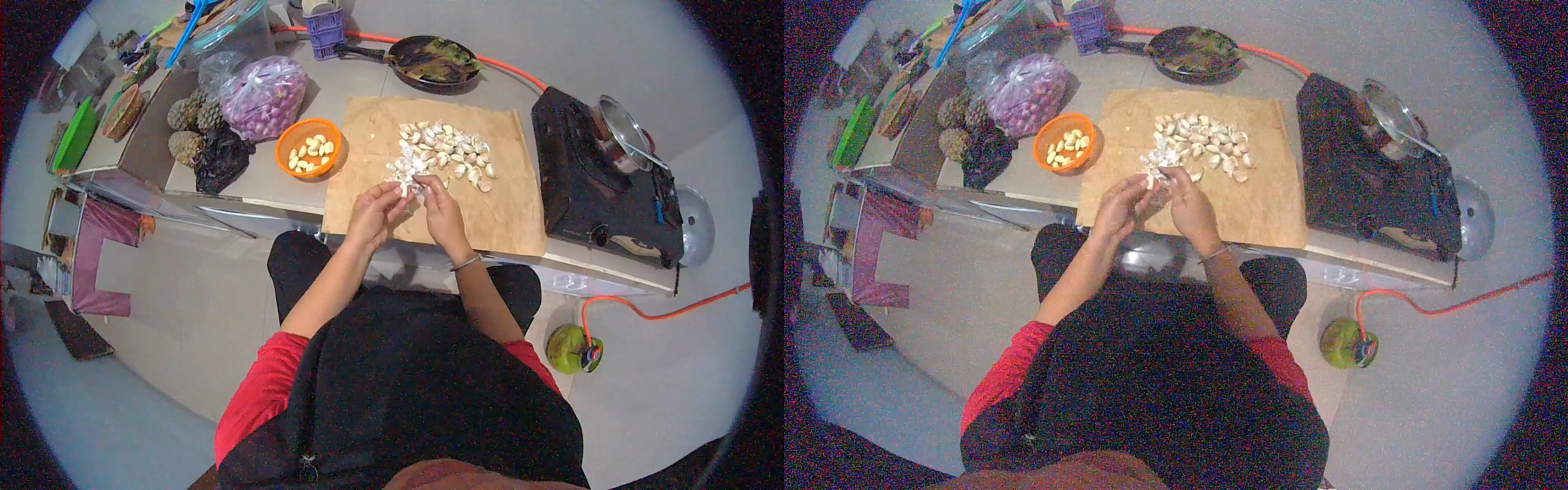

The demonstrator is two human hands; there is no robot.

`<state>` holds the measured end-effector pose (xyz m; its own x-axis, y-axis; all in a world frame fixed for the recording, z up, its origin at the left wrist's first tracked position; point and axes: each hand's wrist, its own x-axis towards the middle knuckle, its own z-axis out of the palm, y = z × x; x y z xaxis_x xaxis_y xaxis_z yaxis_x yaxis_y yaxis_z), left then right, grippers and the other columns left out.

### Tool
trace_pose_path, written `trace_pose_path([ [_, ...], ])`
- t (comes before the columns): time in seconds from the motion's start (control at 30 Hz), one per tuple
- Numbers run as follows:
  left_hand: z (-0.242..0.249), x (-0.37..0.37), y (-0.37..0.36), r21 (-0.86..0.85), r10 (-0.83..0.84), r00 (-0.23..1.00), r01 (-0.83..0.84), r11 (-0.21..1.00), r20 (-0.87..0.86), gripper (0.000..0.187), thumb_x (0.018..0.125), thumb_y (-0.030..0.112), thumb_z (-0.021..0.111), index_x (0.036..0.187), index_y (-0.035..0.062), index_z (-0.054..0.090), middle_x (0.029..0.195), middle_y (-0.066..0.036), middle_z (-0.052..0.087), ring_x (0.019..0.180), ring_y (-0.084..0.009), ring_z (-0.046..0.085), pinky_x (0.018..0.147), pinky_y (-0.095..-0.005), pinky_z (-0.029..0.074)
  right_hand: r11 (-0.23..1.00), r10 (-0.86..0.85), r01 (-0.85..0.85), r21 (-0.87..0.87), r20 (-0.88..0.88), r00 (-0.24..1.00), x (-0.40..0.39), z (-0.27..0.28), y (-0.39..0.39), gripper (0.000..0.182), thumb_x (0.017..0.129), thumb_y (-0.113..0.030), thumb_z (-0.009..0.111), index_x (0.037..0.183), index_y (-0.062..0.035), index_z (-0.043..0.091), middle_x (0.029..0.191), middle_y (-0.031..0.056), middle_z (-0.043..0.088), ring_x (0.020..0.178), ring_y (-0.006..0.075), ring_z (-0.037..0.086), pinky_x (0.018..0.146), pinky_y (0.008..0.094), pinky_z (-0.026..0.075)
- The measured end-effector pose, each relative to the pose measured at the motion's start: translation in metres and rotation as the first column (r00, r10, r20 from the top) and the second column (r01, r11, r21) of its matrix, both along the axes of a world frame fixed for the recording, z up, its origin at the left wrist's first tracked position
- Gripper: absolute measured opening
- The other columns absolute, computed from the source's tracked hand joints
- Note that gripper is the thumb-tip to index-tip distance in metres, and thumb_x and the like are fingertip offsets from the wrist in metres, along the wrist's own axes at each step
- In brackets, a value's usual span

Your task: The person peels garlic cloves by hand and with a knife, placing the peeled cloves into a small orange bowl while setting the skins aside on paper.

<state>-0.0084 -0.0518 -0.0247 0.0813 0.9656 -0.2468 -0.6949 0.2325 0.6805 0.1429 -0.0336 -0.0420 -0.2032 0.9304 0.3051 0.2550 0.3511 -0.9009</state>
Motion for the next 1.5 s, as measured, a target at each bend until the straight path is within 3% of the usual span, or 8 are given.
trace_pose_path([
  [0.17,-0.005,0.001,0.003,-0.021,0.022,0.999,-0.023,1.000,-0.024,0.017,0.086,0.000,0.057,0.103,-0.0033,0.056,0.095,-0.011,0.063,0.087,-0.0180,0.064,0.076,-0.0228,0.052,0.812,0.105,-0.292,-0.505,-0.366,0.925,0.015,0.040,-0.005,0.027,0.098,-0.025,0.039,0.121,-0.0172,0.050,0.071,-0.0024,0.044,0.062,0.0056,0.038,0.055,0.0213,0.036],
  [0.37,-0.003,0.001,0.001,0.055,0.009,0.977,0.002,0.998,-0.211,0.021,0.083,0.000,0.062,0.103,-0.0034,0.058,0.089,-0.010,0.066,0.082,-0.0146,0.064,0.070,-0.0218,0.051,0.802,0.257,-0.373,-0.466,-0.294,0.920,0.013,0.047,-0.006,0.026,0.097,-0.024,0.040,0.118,-0.0150,0.052,0.072,-0.0042,0.041,0.062,0.0051,0.034,0.055,0.0200,0.034],
  [0.57,0.001,0.002,-0.003,0.063,0.012,0.956,0.007,0.998,-0.293,0.023,0.081,0.000,0.064,0.103,-0.0043,0.058,0.089,-0.011,0.066,0.080,-0.0148,0.065,0.070,-0.0225,0.052,0.996,0.080,-0.074,-0.051,0.119,0.990,0.009,0.020,-0.003,0.025,0.096,-0.024,0.039,0.114,-0.0163,0.055,0.091,0.0133,0.064,0.084,0.0296,0.062,0.068,0.0390,0.047],
  [0.67,0.012,0.005,-0.007,0.061,0.009,0.960,0.009,0.998,-0.281,0.022,0.083,0.000,0.063,0.104,-0.0049,0.057,0.091,-0.012,0.066,0.083,-0.0161,0.065,0.072,-0.0228,0.053,0.983,-0.089,0.147,-0.112,0.408,0.909,0.012,0.048,-0.008,0.027,0.096,-0.024,0.037,0.116,-0.0152,0.053,0.104,0.0208,0.062,0.099,0.0391,0.058,0.079,0.0463,0.046],
  [0.97,-0.012,-0.004,0.004,0.022,-0.051,0.998,0.052,0.998,-0.034,0.027,0.090,0.003,0.052,0.114,-0.0066,0.049,0.109,-0.017,0.059,0.099,-0.0213,0.061,0.084,-0.0270,0.052,0.942,-0.093,0.230,-0.244,0.468,0.879,0.011,0.040,0.002,0.029,0.097,-0.027,0.035,0.119,-0.0121,0.045,0.098,0.0262,0.060,0.098,0.0442,0.056,0.080,0.0517,0.043],
  [1.07,-0.012,-0.004,0.005,0.028,-0.005,1.000,0.004,1.000,0.023,0.025,0.090,0.002,0.052,0.114,-0.0051,0.049,0.107,-0.016,0.059,0.100,-0.0213,0.061,0.084,-0.0260,0.052,0.965,-0.133,0.199,-0.168,0.341,0.931,0.011,0.018,0.006,0.027,0.096,-0.024,0.038,0.120,-0.0127,0.043,0.083,0.0184,0.060,0.080,0.0353,0.061,0.067,0.0420,0.048],
  [1.27,-0.007,0.003,0.001,0.068,0.104,0.994,-0.102,0.993,-0.033,0.023,0.088,0.003,0.056,0.110,-0.0021,0.053,0.101,-0.011,0.061,0.095,-0.0168,0.061,0.081,-0.0243,0.052,0.685,0.009,-0.426,-0.591,-0.578,0.816,-0.004,0.051,-0.021,0.024,0.098,-0.022,0.040,0.120,-0.0160,0.044,0.067,-0.0053,0.036,0.051,0.0031,0.028,0.041,0.0176,0.023],
  [1.5,-0.004,0.006,0.000,0.072,0.168,0.982,-0.162,0.984,-0.086,0.023,0.086,0.005,0.060,0.107,-0.0018,0.056,0.099,-0.009,0.062,0.092,-0.0155,0.061,0.082,-0.0246,0.050,0.755,0.040,-0.394,-0.524,-0.563,0.825,-0.011,0.045,-0.025,0.026,0.099,-0.023,0.035,0.122,-0.0153,0.045,0.067,-0.0055,0.035,0.050,0.0025,0.027,0.041,0.0166,0.021],
])
